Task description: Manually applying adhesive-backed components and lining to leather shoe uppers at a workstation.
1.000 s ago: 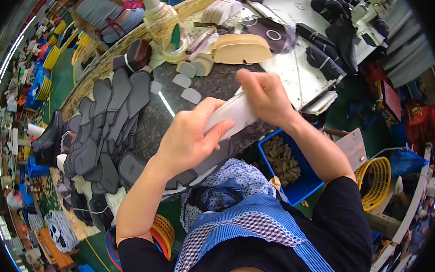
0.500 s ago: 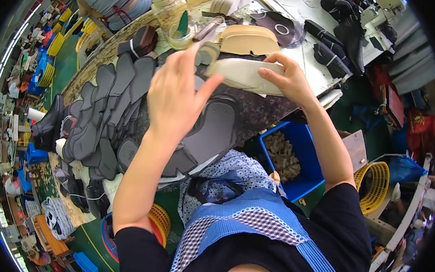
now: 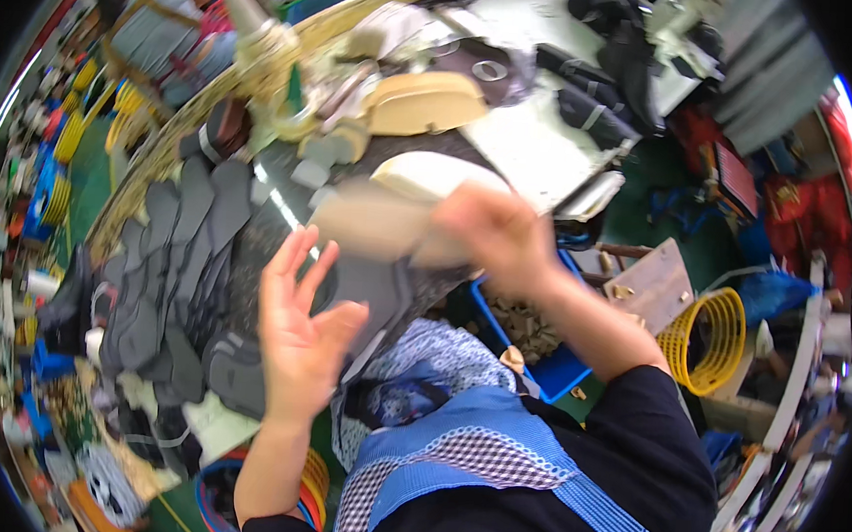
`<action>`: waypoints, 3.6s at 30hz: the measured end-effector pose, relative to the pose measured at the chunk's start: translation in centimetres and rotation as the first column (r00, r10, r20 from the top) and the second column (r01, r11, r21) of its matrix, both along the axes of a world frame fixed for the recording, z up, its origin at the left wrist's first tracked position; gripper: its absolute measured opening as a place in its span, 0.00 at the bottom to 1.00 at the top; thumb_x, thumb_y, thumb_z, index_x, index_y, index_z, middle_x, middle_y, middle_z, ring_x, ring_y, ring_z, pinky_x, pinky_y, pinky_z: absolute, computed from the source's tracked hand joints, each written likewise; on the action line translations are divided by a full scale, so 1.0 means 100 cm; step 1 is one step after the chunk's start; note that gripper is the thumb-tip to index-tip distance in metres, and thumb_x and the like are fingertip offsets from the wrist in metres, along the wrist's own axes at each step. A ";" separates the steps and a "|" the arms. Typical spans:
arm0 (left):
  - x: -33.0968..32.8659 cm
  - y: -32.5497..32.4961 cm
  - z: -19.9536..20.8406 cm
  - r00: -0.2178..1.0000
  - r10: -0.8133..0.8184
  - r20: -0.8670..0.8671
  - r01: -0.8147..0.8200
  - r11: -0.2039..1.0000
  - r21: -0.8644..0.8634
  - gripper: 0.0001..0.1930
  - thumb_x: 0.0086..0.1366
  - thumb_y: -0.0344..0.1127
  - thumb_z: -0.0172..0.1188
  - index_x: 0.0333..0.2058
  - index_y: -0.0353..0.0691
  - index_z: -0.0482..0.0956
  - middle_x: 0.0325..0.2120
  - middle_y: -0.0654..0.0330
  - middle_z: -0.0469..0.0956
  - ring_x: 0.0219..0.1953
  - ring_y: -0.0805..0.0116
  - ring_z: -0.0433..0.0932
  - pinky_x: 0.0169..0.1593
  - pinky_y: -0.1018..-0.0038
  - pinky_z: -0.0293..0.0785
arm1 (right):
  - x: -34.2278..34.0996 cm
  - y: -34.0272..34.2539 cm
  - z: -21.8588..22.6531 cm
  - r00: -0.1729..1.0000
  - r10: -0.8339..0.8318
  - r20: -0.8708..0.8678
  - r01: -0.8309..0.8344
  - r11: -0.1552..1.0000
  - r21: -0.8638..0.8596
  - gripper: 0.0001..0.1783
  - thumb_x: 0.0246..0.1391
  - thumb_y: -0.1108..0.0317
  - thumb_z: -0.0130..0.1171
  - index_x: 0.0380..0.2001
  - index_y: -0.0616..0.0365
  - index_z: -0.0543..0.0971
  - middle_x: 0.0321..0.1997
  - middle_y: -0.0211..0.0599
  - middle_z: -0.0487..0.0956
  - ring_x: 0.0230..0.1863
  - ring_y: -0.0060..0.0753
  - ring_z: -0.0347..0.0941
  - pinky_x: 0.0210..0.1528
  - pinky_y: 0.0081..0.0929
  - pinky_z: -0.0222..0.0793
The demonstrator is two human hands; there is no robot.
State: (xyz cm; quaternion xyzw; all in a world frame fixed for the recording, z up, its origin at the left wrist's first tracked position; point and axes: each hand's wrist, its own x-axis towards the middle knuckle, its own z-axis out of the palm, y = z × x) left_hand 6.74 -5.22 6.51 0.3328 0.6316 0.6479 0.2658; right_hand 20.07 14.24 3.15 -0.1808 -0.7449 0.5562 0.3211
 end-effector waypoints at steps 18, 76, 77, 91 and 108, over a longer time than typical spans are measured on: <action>-0.022 -0.011 0.015 0.770 -0.550 0.325 0.603 0.793 -0.087 0.13 0.61 0.23 0.68 0.41 0.37 0.73 0.32 0.60 0.80 0.31 0.74 0.82 0.34 0.80 0.76 | -0.004 -0.021 0.057 0.479 0.877 0.026 -0.776 0.437 -0.455 0.09 0.53 0.71 0.58 0.29 0.66 0.82 0.23 0.34 0.82 0.22 0.22 0.78 0.25 0.20 0.74; -0.031 -0.090 -0.064 0.465 -0.276 -0.841 -0.123 0.921 -0.370 0.51 0.37 0.42 0.80 0.65 0.55 0.69 0.66 0.46 0.63 0.67 0.47 0.64 0.70 0.51 0.55 | -0.145 0.025 -0.043 0.928 0.050 0.369 -0.290 0.720 0.631 0.17 0.50 0.60 0.70 0.41 0.58 0.84 0.27 0.34 0.77 0.29 0.32 0.72 0.35 0.29 0.71; -0.031 -0.095 -0.072 0.457 -0.270 -0.847 -0.139 0.919 -0.368 0.51 0.37 0.42 0.80 0.65 0.55 0.69 0.66 0.46 0.63 0.67 0.47 0.64 0.70 0.51 0.55 | -0.151 0.023 -0.053 0.932 0.060 0.357 -0.290 0.716 0.635 0.17 0.50 0.60 0.70 0.41 0.58 0.84 0.27 0.34 0.77 0.29 0.32 0.72 0.35 0.29 0.71; -0.090 -0.015 -0.027 0.989 0.136 -0.057 -0.136 0.991 -0.007 0.23 0.62 0.36 0.71 0.53 0.35 0.75 0.56 0.52 0.74 0.50 0.68 0.79 0.43 0.75 0.80 | -0.152 -0.025 0.017 0.819 0.523 0.236 -0.520 0.851 -0.080 0.11 0.50 0.77 0.67 0.34 0.59 0.75 0.29 0.23 0.75 0.31 0.15 0.70 0.34 0.17 0.66; -0.051 -0.050 0.005 0.852 -0.521 -0.047 0.522 0.853 0.000 0.25 0.55 0.28 0.75 0.51 0.44 0.77 0.28 0.65 0.75 0.30 0.76 0.78 0.32 0.80 0.73 | -0.063 -0.035 0.039 0.265 0.959 0.103 -0.637 0.254 -0.727 0.05 0.49 0.75 0.65 0.29 0.67 0.84 0.26 0.36 0.84 0.24 0.21 0.79 0.27 0.17 0.73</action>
